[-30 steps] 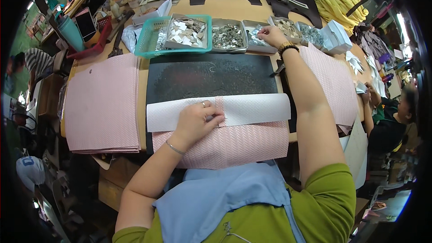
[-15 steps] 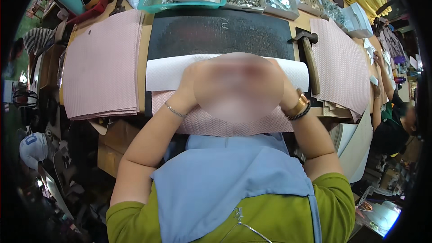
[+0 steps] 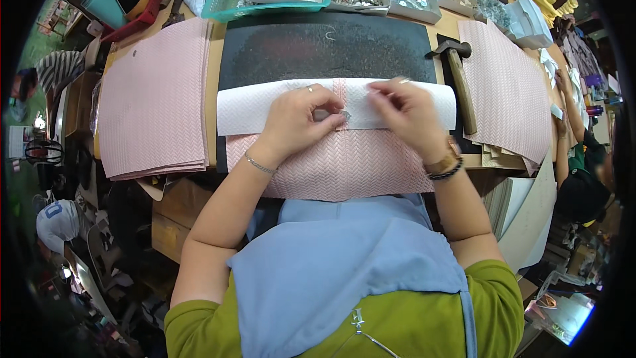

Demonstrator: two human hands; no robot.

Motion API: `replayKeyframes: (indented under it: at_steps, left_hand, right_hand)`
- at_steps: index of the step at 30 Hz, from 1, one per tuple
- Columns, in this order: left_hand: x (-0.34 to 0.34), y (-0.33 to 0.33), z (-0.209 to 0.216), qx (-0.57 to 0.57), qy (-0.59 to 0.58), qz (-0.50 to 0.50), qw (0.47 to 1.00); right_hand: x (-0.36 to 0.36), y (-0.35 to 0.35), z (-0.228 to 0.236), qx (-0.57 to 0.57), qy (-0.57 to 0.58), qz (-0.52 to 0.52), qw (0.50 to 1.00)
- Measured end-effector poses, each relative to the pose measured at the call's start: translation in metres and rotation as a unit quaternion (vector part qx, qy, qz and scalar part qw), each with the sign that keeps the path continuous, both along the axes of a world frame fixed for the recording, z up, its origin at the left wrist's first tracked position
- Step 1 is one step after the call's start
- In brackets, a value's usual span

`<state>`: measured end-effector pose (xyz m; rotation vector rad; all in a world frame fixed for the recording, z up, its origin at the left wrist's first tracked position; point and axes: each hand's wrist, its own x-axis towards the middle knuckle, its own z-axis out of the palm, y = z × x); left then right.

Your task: The person assembles pouches by placing snap fasteners and reinforcement pieces into holes on patterned sheets by hand, securing them with a hammer, and stacking the finished pieces.

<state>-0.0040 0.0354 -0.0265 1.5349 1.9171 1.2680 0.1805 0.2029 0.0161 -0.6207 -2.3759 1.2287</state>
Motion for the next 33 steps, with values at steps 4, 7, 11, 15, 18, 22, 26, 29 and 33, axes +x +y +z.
replayKeyframes:
  at_steps: [4,7,11,15,18,22,26,29,33]
  left_hand:
    - [0.002,0.0,0.01,0.013,0.067,-0.012,0.998]
    - [0.006,0.007,0.01,0.046,0.089,-0.006,0.995]
    - [0.004,0.001,0.01,0.054,0.086,-0.025,0.994]
    - [0.0,-0.002,0.0,0.013,-0.069,-0.017,0.997]
    - [-0.001,-0.002,0.001,-0.04,-0.164,-0.009,0.986]
    - [0.003,0.002,0.005,-0.027,-0.103,-0.002,0.994]
    - [0.002,0.0,0.0,0.004,0.027,0.01,1.0]
    - [0.003,0.0,0.001,0.041,0.112,-0.004,0.993]
    - [0.006,0.0,0.002,0.065,0.123,-0.002,0.99]
  right_hand:
    - [0.049,0.09,-0.004,0.119,0.008,-0.176,0.977]
    - [0.111,0.144,-0.033,0.288,-0.16,-0.236,0.914]
    - [0.119,0.128,-0.044,0.304,-0.281,-0.234,0.88]
    - [0.123,0.135,-0.057,0.3,-0.257,-0.241,0.886]
    - [0.127,0.137,-0.057,0.316,-0.212,-0.23,0.896]
    - [0.141,0.146,-0.046,0.263,-0.163,-0.26,0.915]
    - [0.142,0.121,-0.006,-0.084,-0.032,-0.282,0.955]
    - [0.13,0.06,0.017,-0.093,0.077,-0.236,0.964]
    - [0.14,0.0,0.01,-0.149,0.02,-0.107,0.983]
